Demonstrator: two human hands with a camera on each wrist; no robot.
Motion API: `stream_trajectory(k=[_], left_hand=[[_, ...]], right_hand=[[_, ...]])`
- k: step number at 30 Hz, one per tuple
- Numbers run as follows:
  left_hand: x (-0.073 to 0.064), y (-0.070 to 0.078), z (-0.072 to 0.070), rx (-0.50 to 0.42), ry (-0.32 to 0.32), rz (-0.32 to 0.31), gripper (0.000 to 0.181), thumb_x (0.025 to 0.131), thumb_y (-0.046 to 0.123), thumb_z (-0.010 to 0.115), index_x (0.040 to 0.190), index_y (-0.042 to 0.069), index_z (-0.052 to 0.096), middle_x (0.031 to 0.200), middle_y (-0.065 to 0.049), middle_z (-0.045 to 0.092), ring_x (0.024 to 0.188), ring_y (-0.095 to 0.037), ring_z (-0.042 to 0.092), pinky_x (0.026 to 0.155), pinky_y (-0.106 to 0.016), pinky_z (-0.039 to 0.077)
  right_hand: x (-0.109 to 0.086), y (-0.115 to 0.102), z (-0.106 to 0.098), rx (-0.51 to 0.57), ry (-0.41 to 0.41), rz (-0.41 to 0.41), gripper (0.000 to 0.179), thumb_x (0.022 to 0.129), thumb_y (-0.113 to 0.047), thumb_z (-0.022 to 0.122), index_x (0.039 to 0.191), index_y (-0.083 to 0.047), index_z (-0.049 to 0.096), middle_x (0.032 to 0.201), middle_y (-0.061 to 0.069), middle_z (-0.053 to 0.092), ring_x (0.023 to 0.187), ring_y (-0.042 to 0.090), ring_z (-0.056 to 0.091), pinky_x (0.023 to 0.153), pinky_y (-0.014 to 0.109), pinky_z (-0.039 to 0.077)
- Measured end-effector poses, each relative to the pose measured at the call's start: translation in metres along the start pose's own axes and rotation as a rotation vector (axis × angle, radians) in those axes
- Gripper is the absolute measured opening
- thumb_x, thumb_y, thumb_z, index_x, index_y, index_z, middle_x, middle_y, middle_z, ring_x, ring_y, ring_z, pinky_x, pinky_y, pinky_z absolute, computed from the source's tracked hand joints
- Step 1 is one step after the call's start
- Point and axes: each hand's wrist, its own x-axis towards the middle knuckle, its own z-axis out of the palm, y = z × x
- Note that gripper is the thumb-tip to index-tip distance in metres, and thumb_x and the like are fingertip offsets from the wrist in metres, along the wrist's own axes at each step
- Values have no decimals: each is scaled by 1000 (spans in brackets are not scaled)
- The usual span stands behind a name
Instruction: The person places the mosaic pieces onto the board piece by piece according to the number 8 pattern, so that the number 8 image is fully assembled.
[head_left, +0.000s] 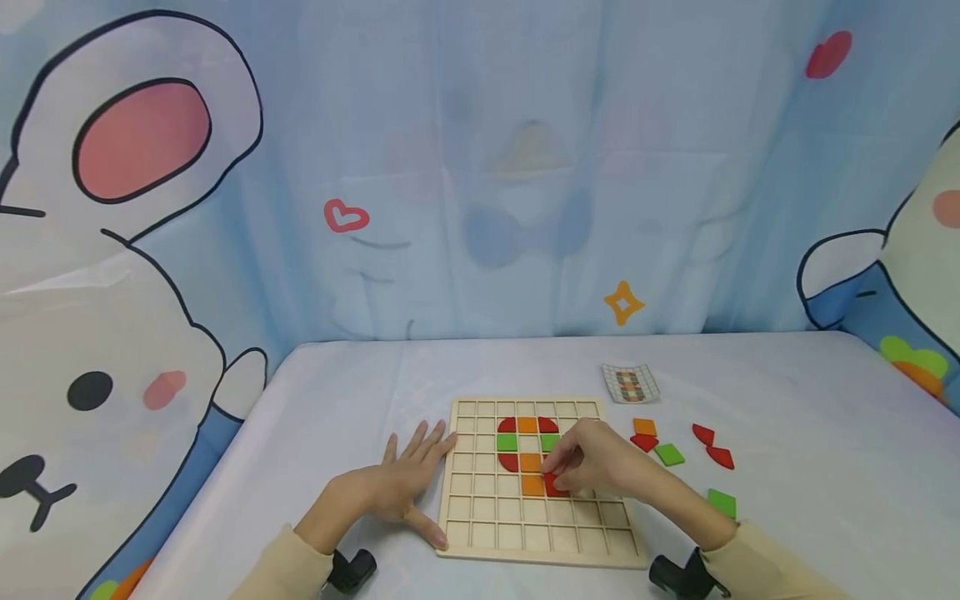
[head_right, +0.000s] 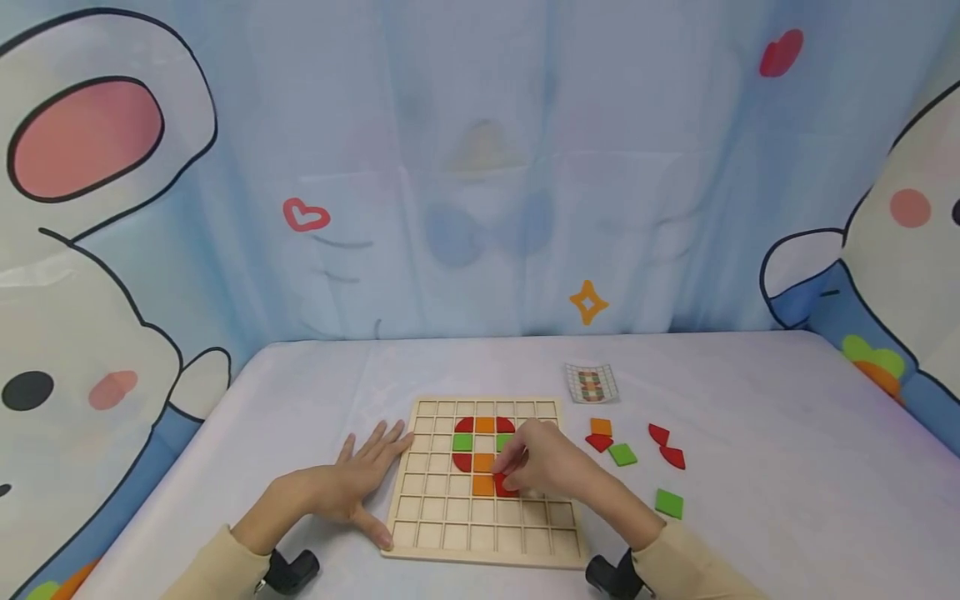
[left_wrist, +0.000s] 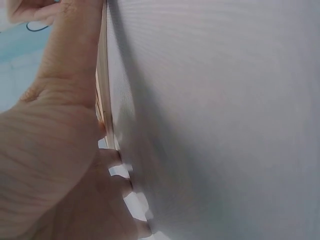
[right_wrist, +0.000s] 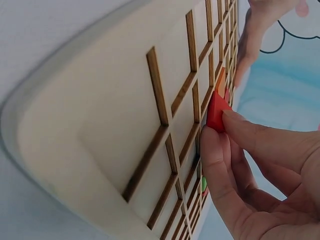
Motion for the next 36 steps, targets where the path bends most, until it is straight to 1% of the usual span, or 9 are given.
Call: stream_trajectory(k=[8,13,16,18,20,27,30,36], left_hand=[[-2,1,-2,-9,4,7,131,78,50,89,169,11,4,175,-19,-6,160,-38,-10,123,-69,-5],[-2,2,-3,-14,2,10,130,78,50,89,169,11,4,175,-19,-6,160,-38,-10,123,-69,-6],[-2,2,-3,-15,2,7,130,78,50,89,169,11,4,175,-19,-6,160,-38,-10,123,-69,-6],[-2,2,-3,-15,2,4,130,78,50,89,169,11,4,175,-19,-6,160,-37,-10,123,-68,-6],[-3,2,-3,-14,3,3,130,78,50,89,169,11,4,175,-18,-6,160,-37,-10,123,-68,-6],[-3,2,-3,-13,7,16,129,78,49,89,169,10,5,174,-20,-5,160,-38,-9,123,-69,-5],[-3,1,-3,-6,9,22,129,79,50,89,169,10,6,174,-20,-5,160,-39,-9,123,-70,-5],[-3,1,-2,1,10,24,130,79,50,89,169,9,5,174,-20,-4,160,-40,-9,123,-70,-4]], right_hand=[[-1,-6,6,-99,53,13,14,81,9,84,85,-5,82,83,-2,74,70,10,64,65,25,58],[-1,-10,8,-138,64,2,13,81,9,84,85,-3,82,84,-1,75,72,10,65,67,26,59],[0,-14,10,-155,71,28,13,81,9,84,85,-3,82,84,0,76,74,11,66,70,28,61],[0,-17,12,-176,84,65,14,81,9,84,85,-4,82,83,-1,75,76,11,65,72,29,61],[1,-19,14,-200,94,84,15,80,9,84,83,-5,82,82,-2,74,77,12,64,74,30,61],[1,-20,19,-303,153,62,20,80,11,84,78,-9,82,80,-3,74,85,16,68,79,36,62],[0,-19,20,-306,160,70,19,80,10,84,79,-9,82,81,-3,74,86,16,67,80,36,62],[-1,-20,21,-275,161,86,20,80,12,83,81,-8,82,84,-1,75,89,18,70,80,36,63]])
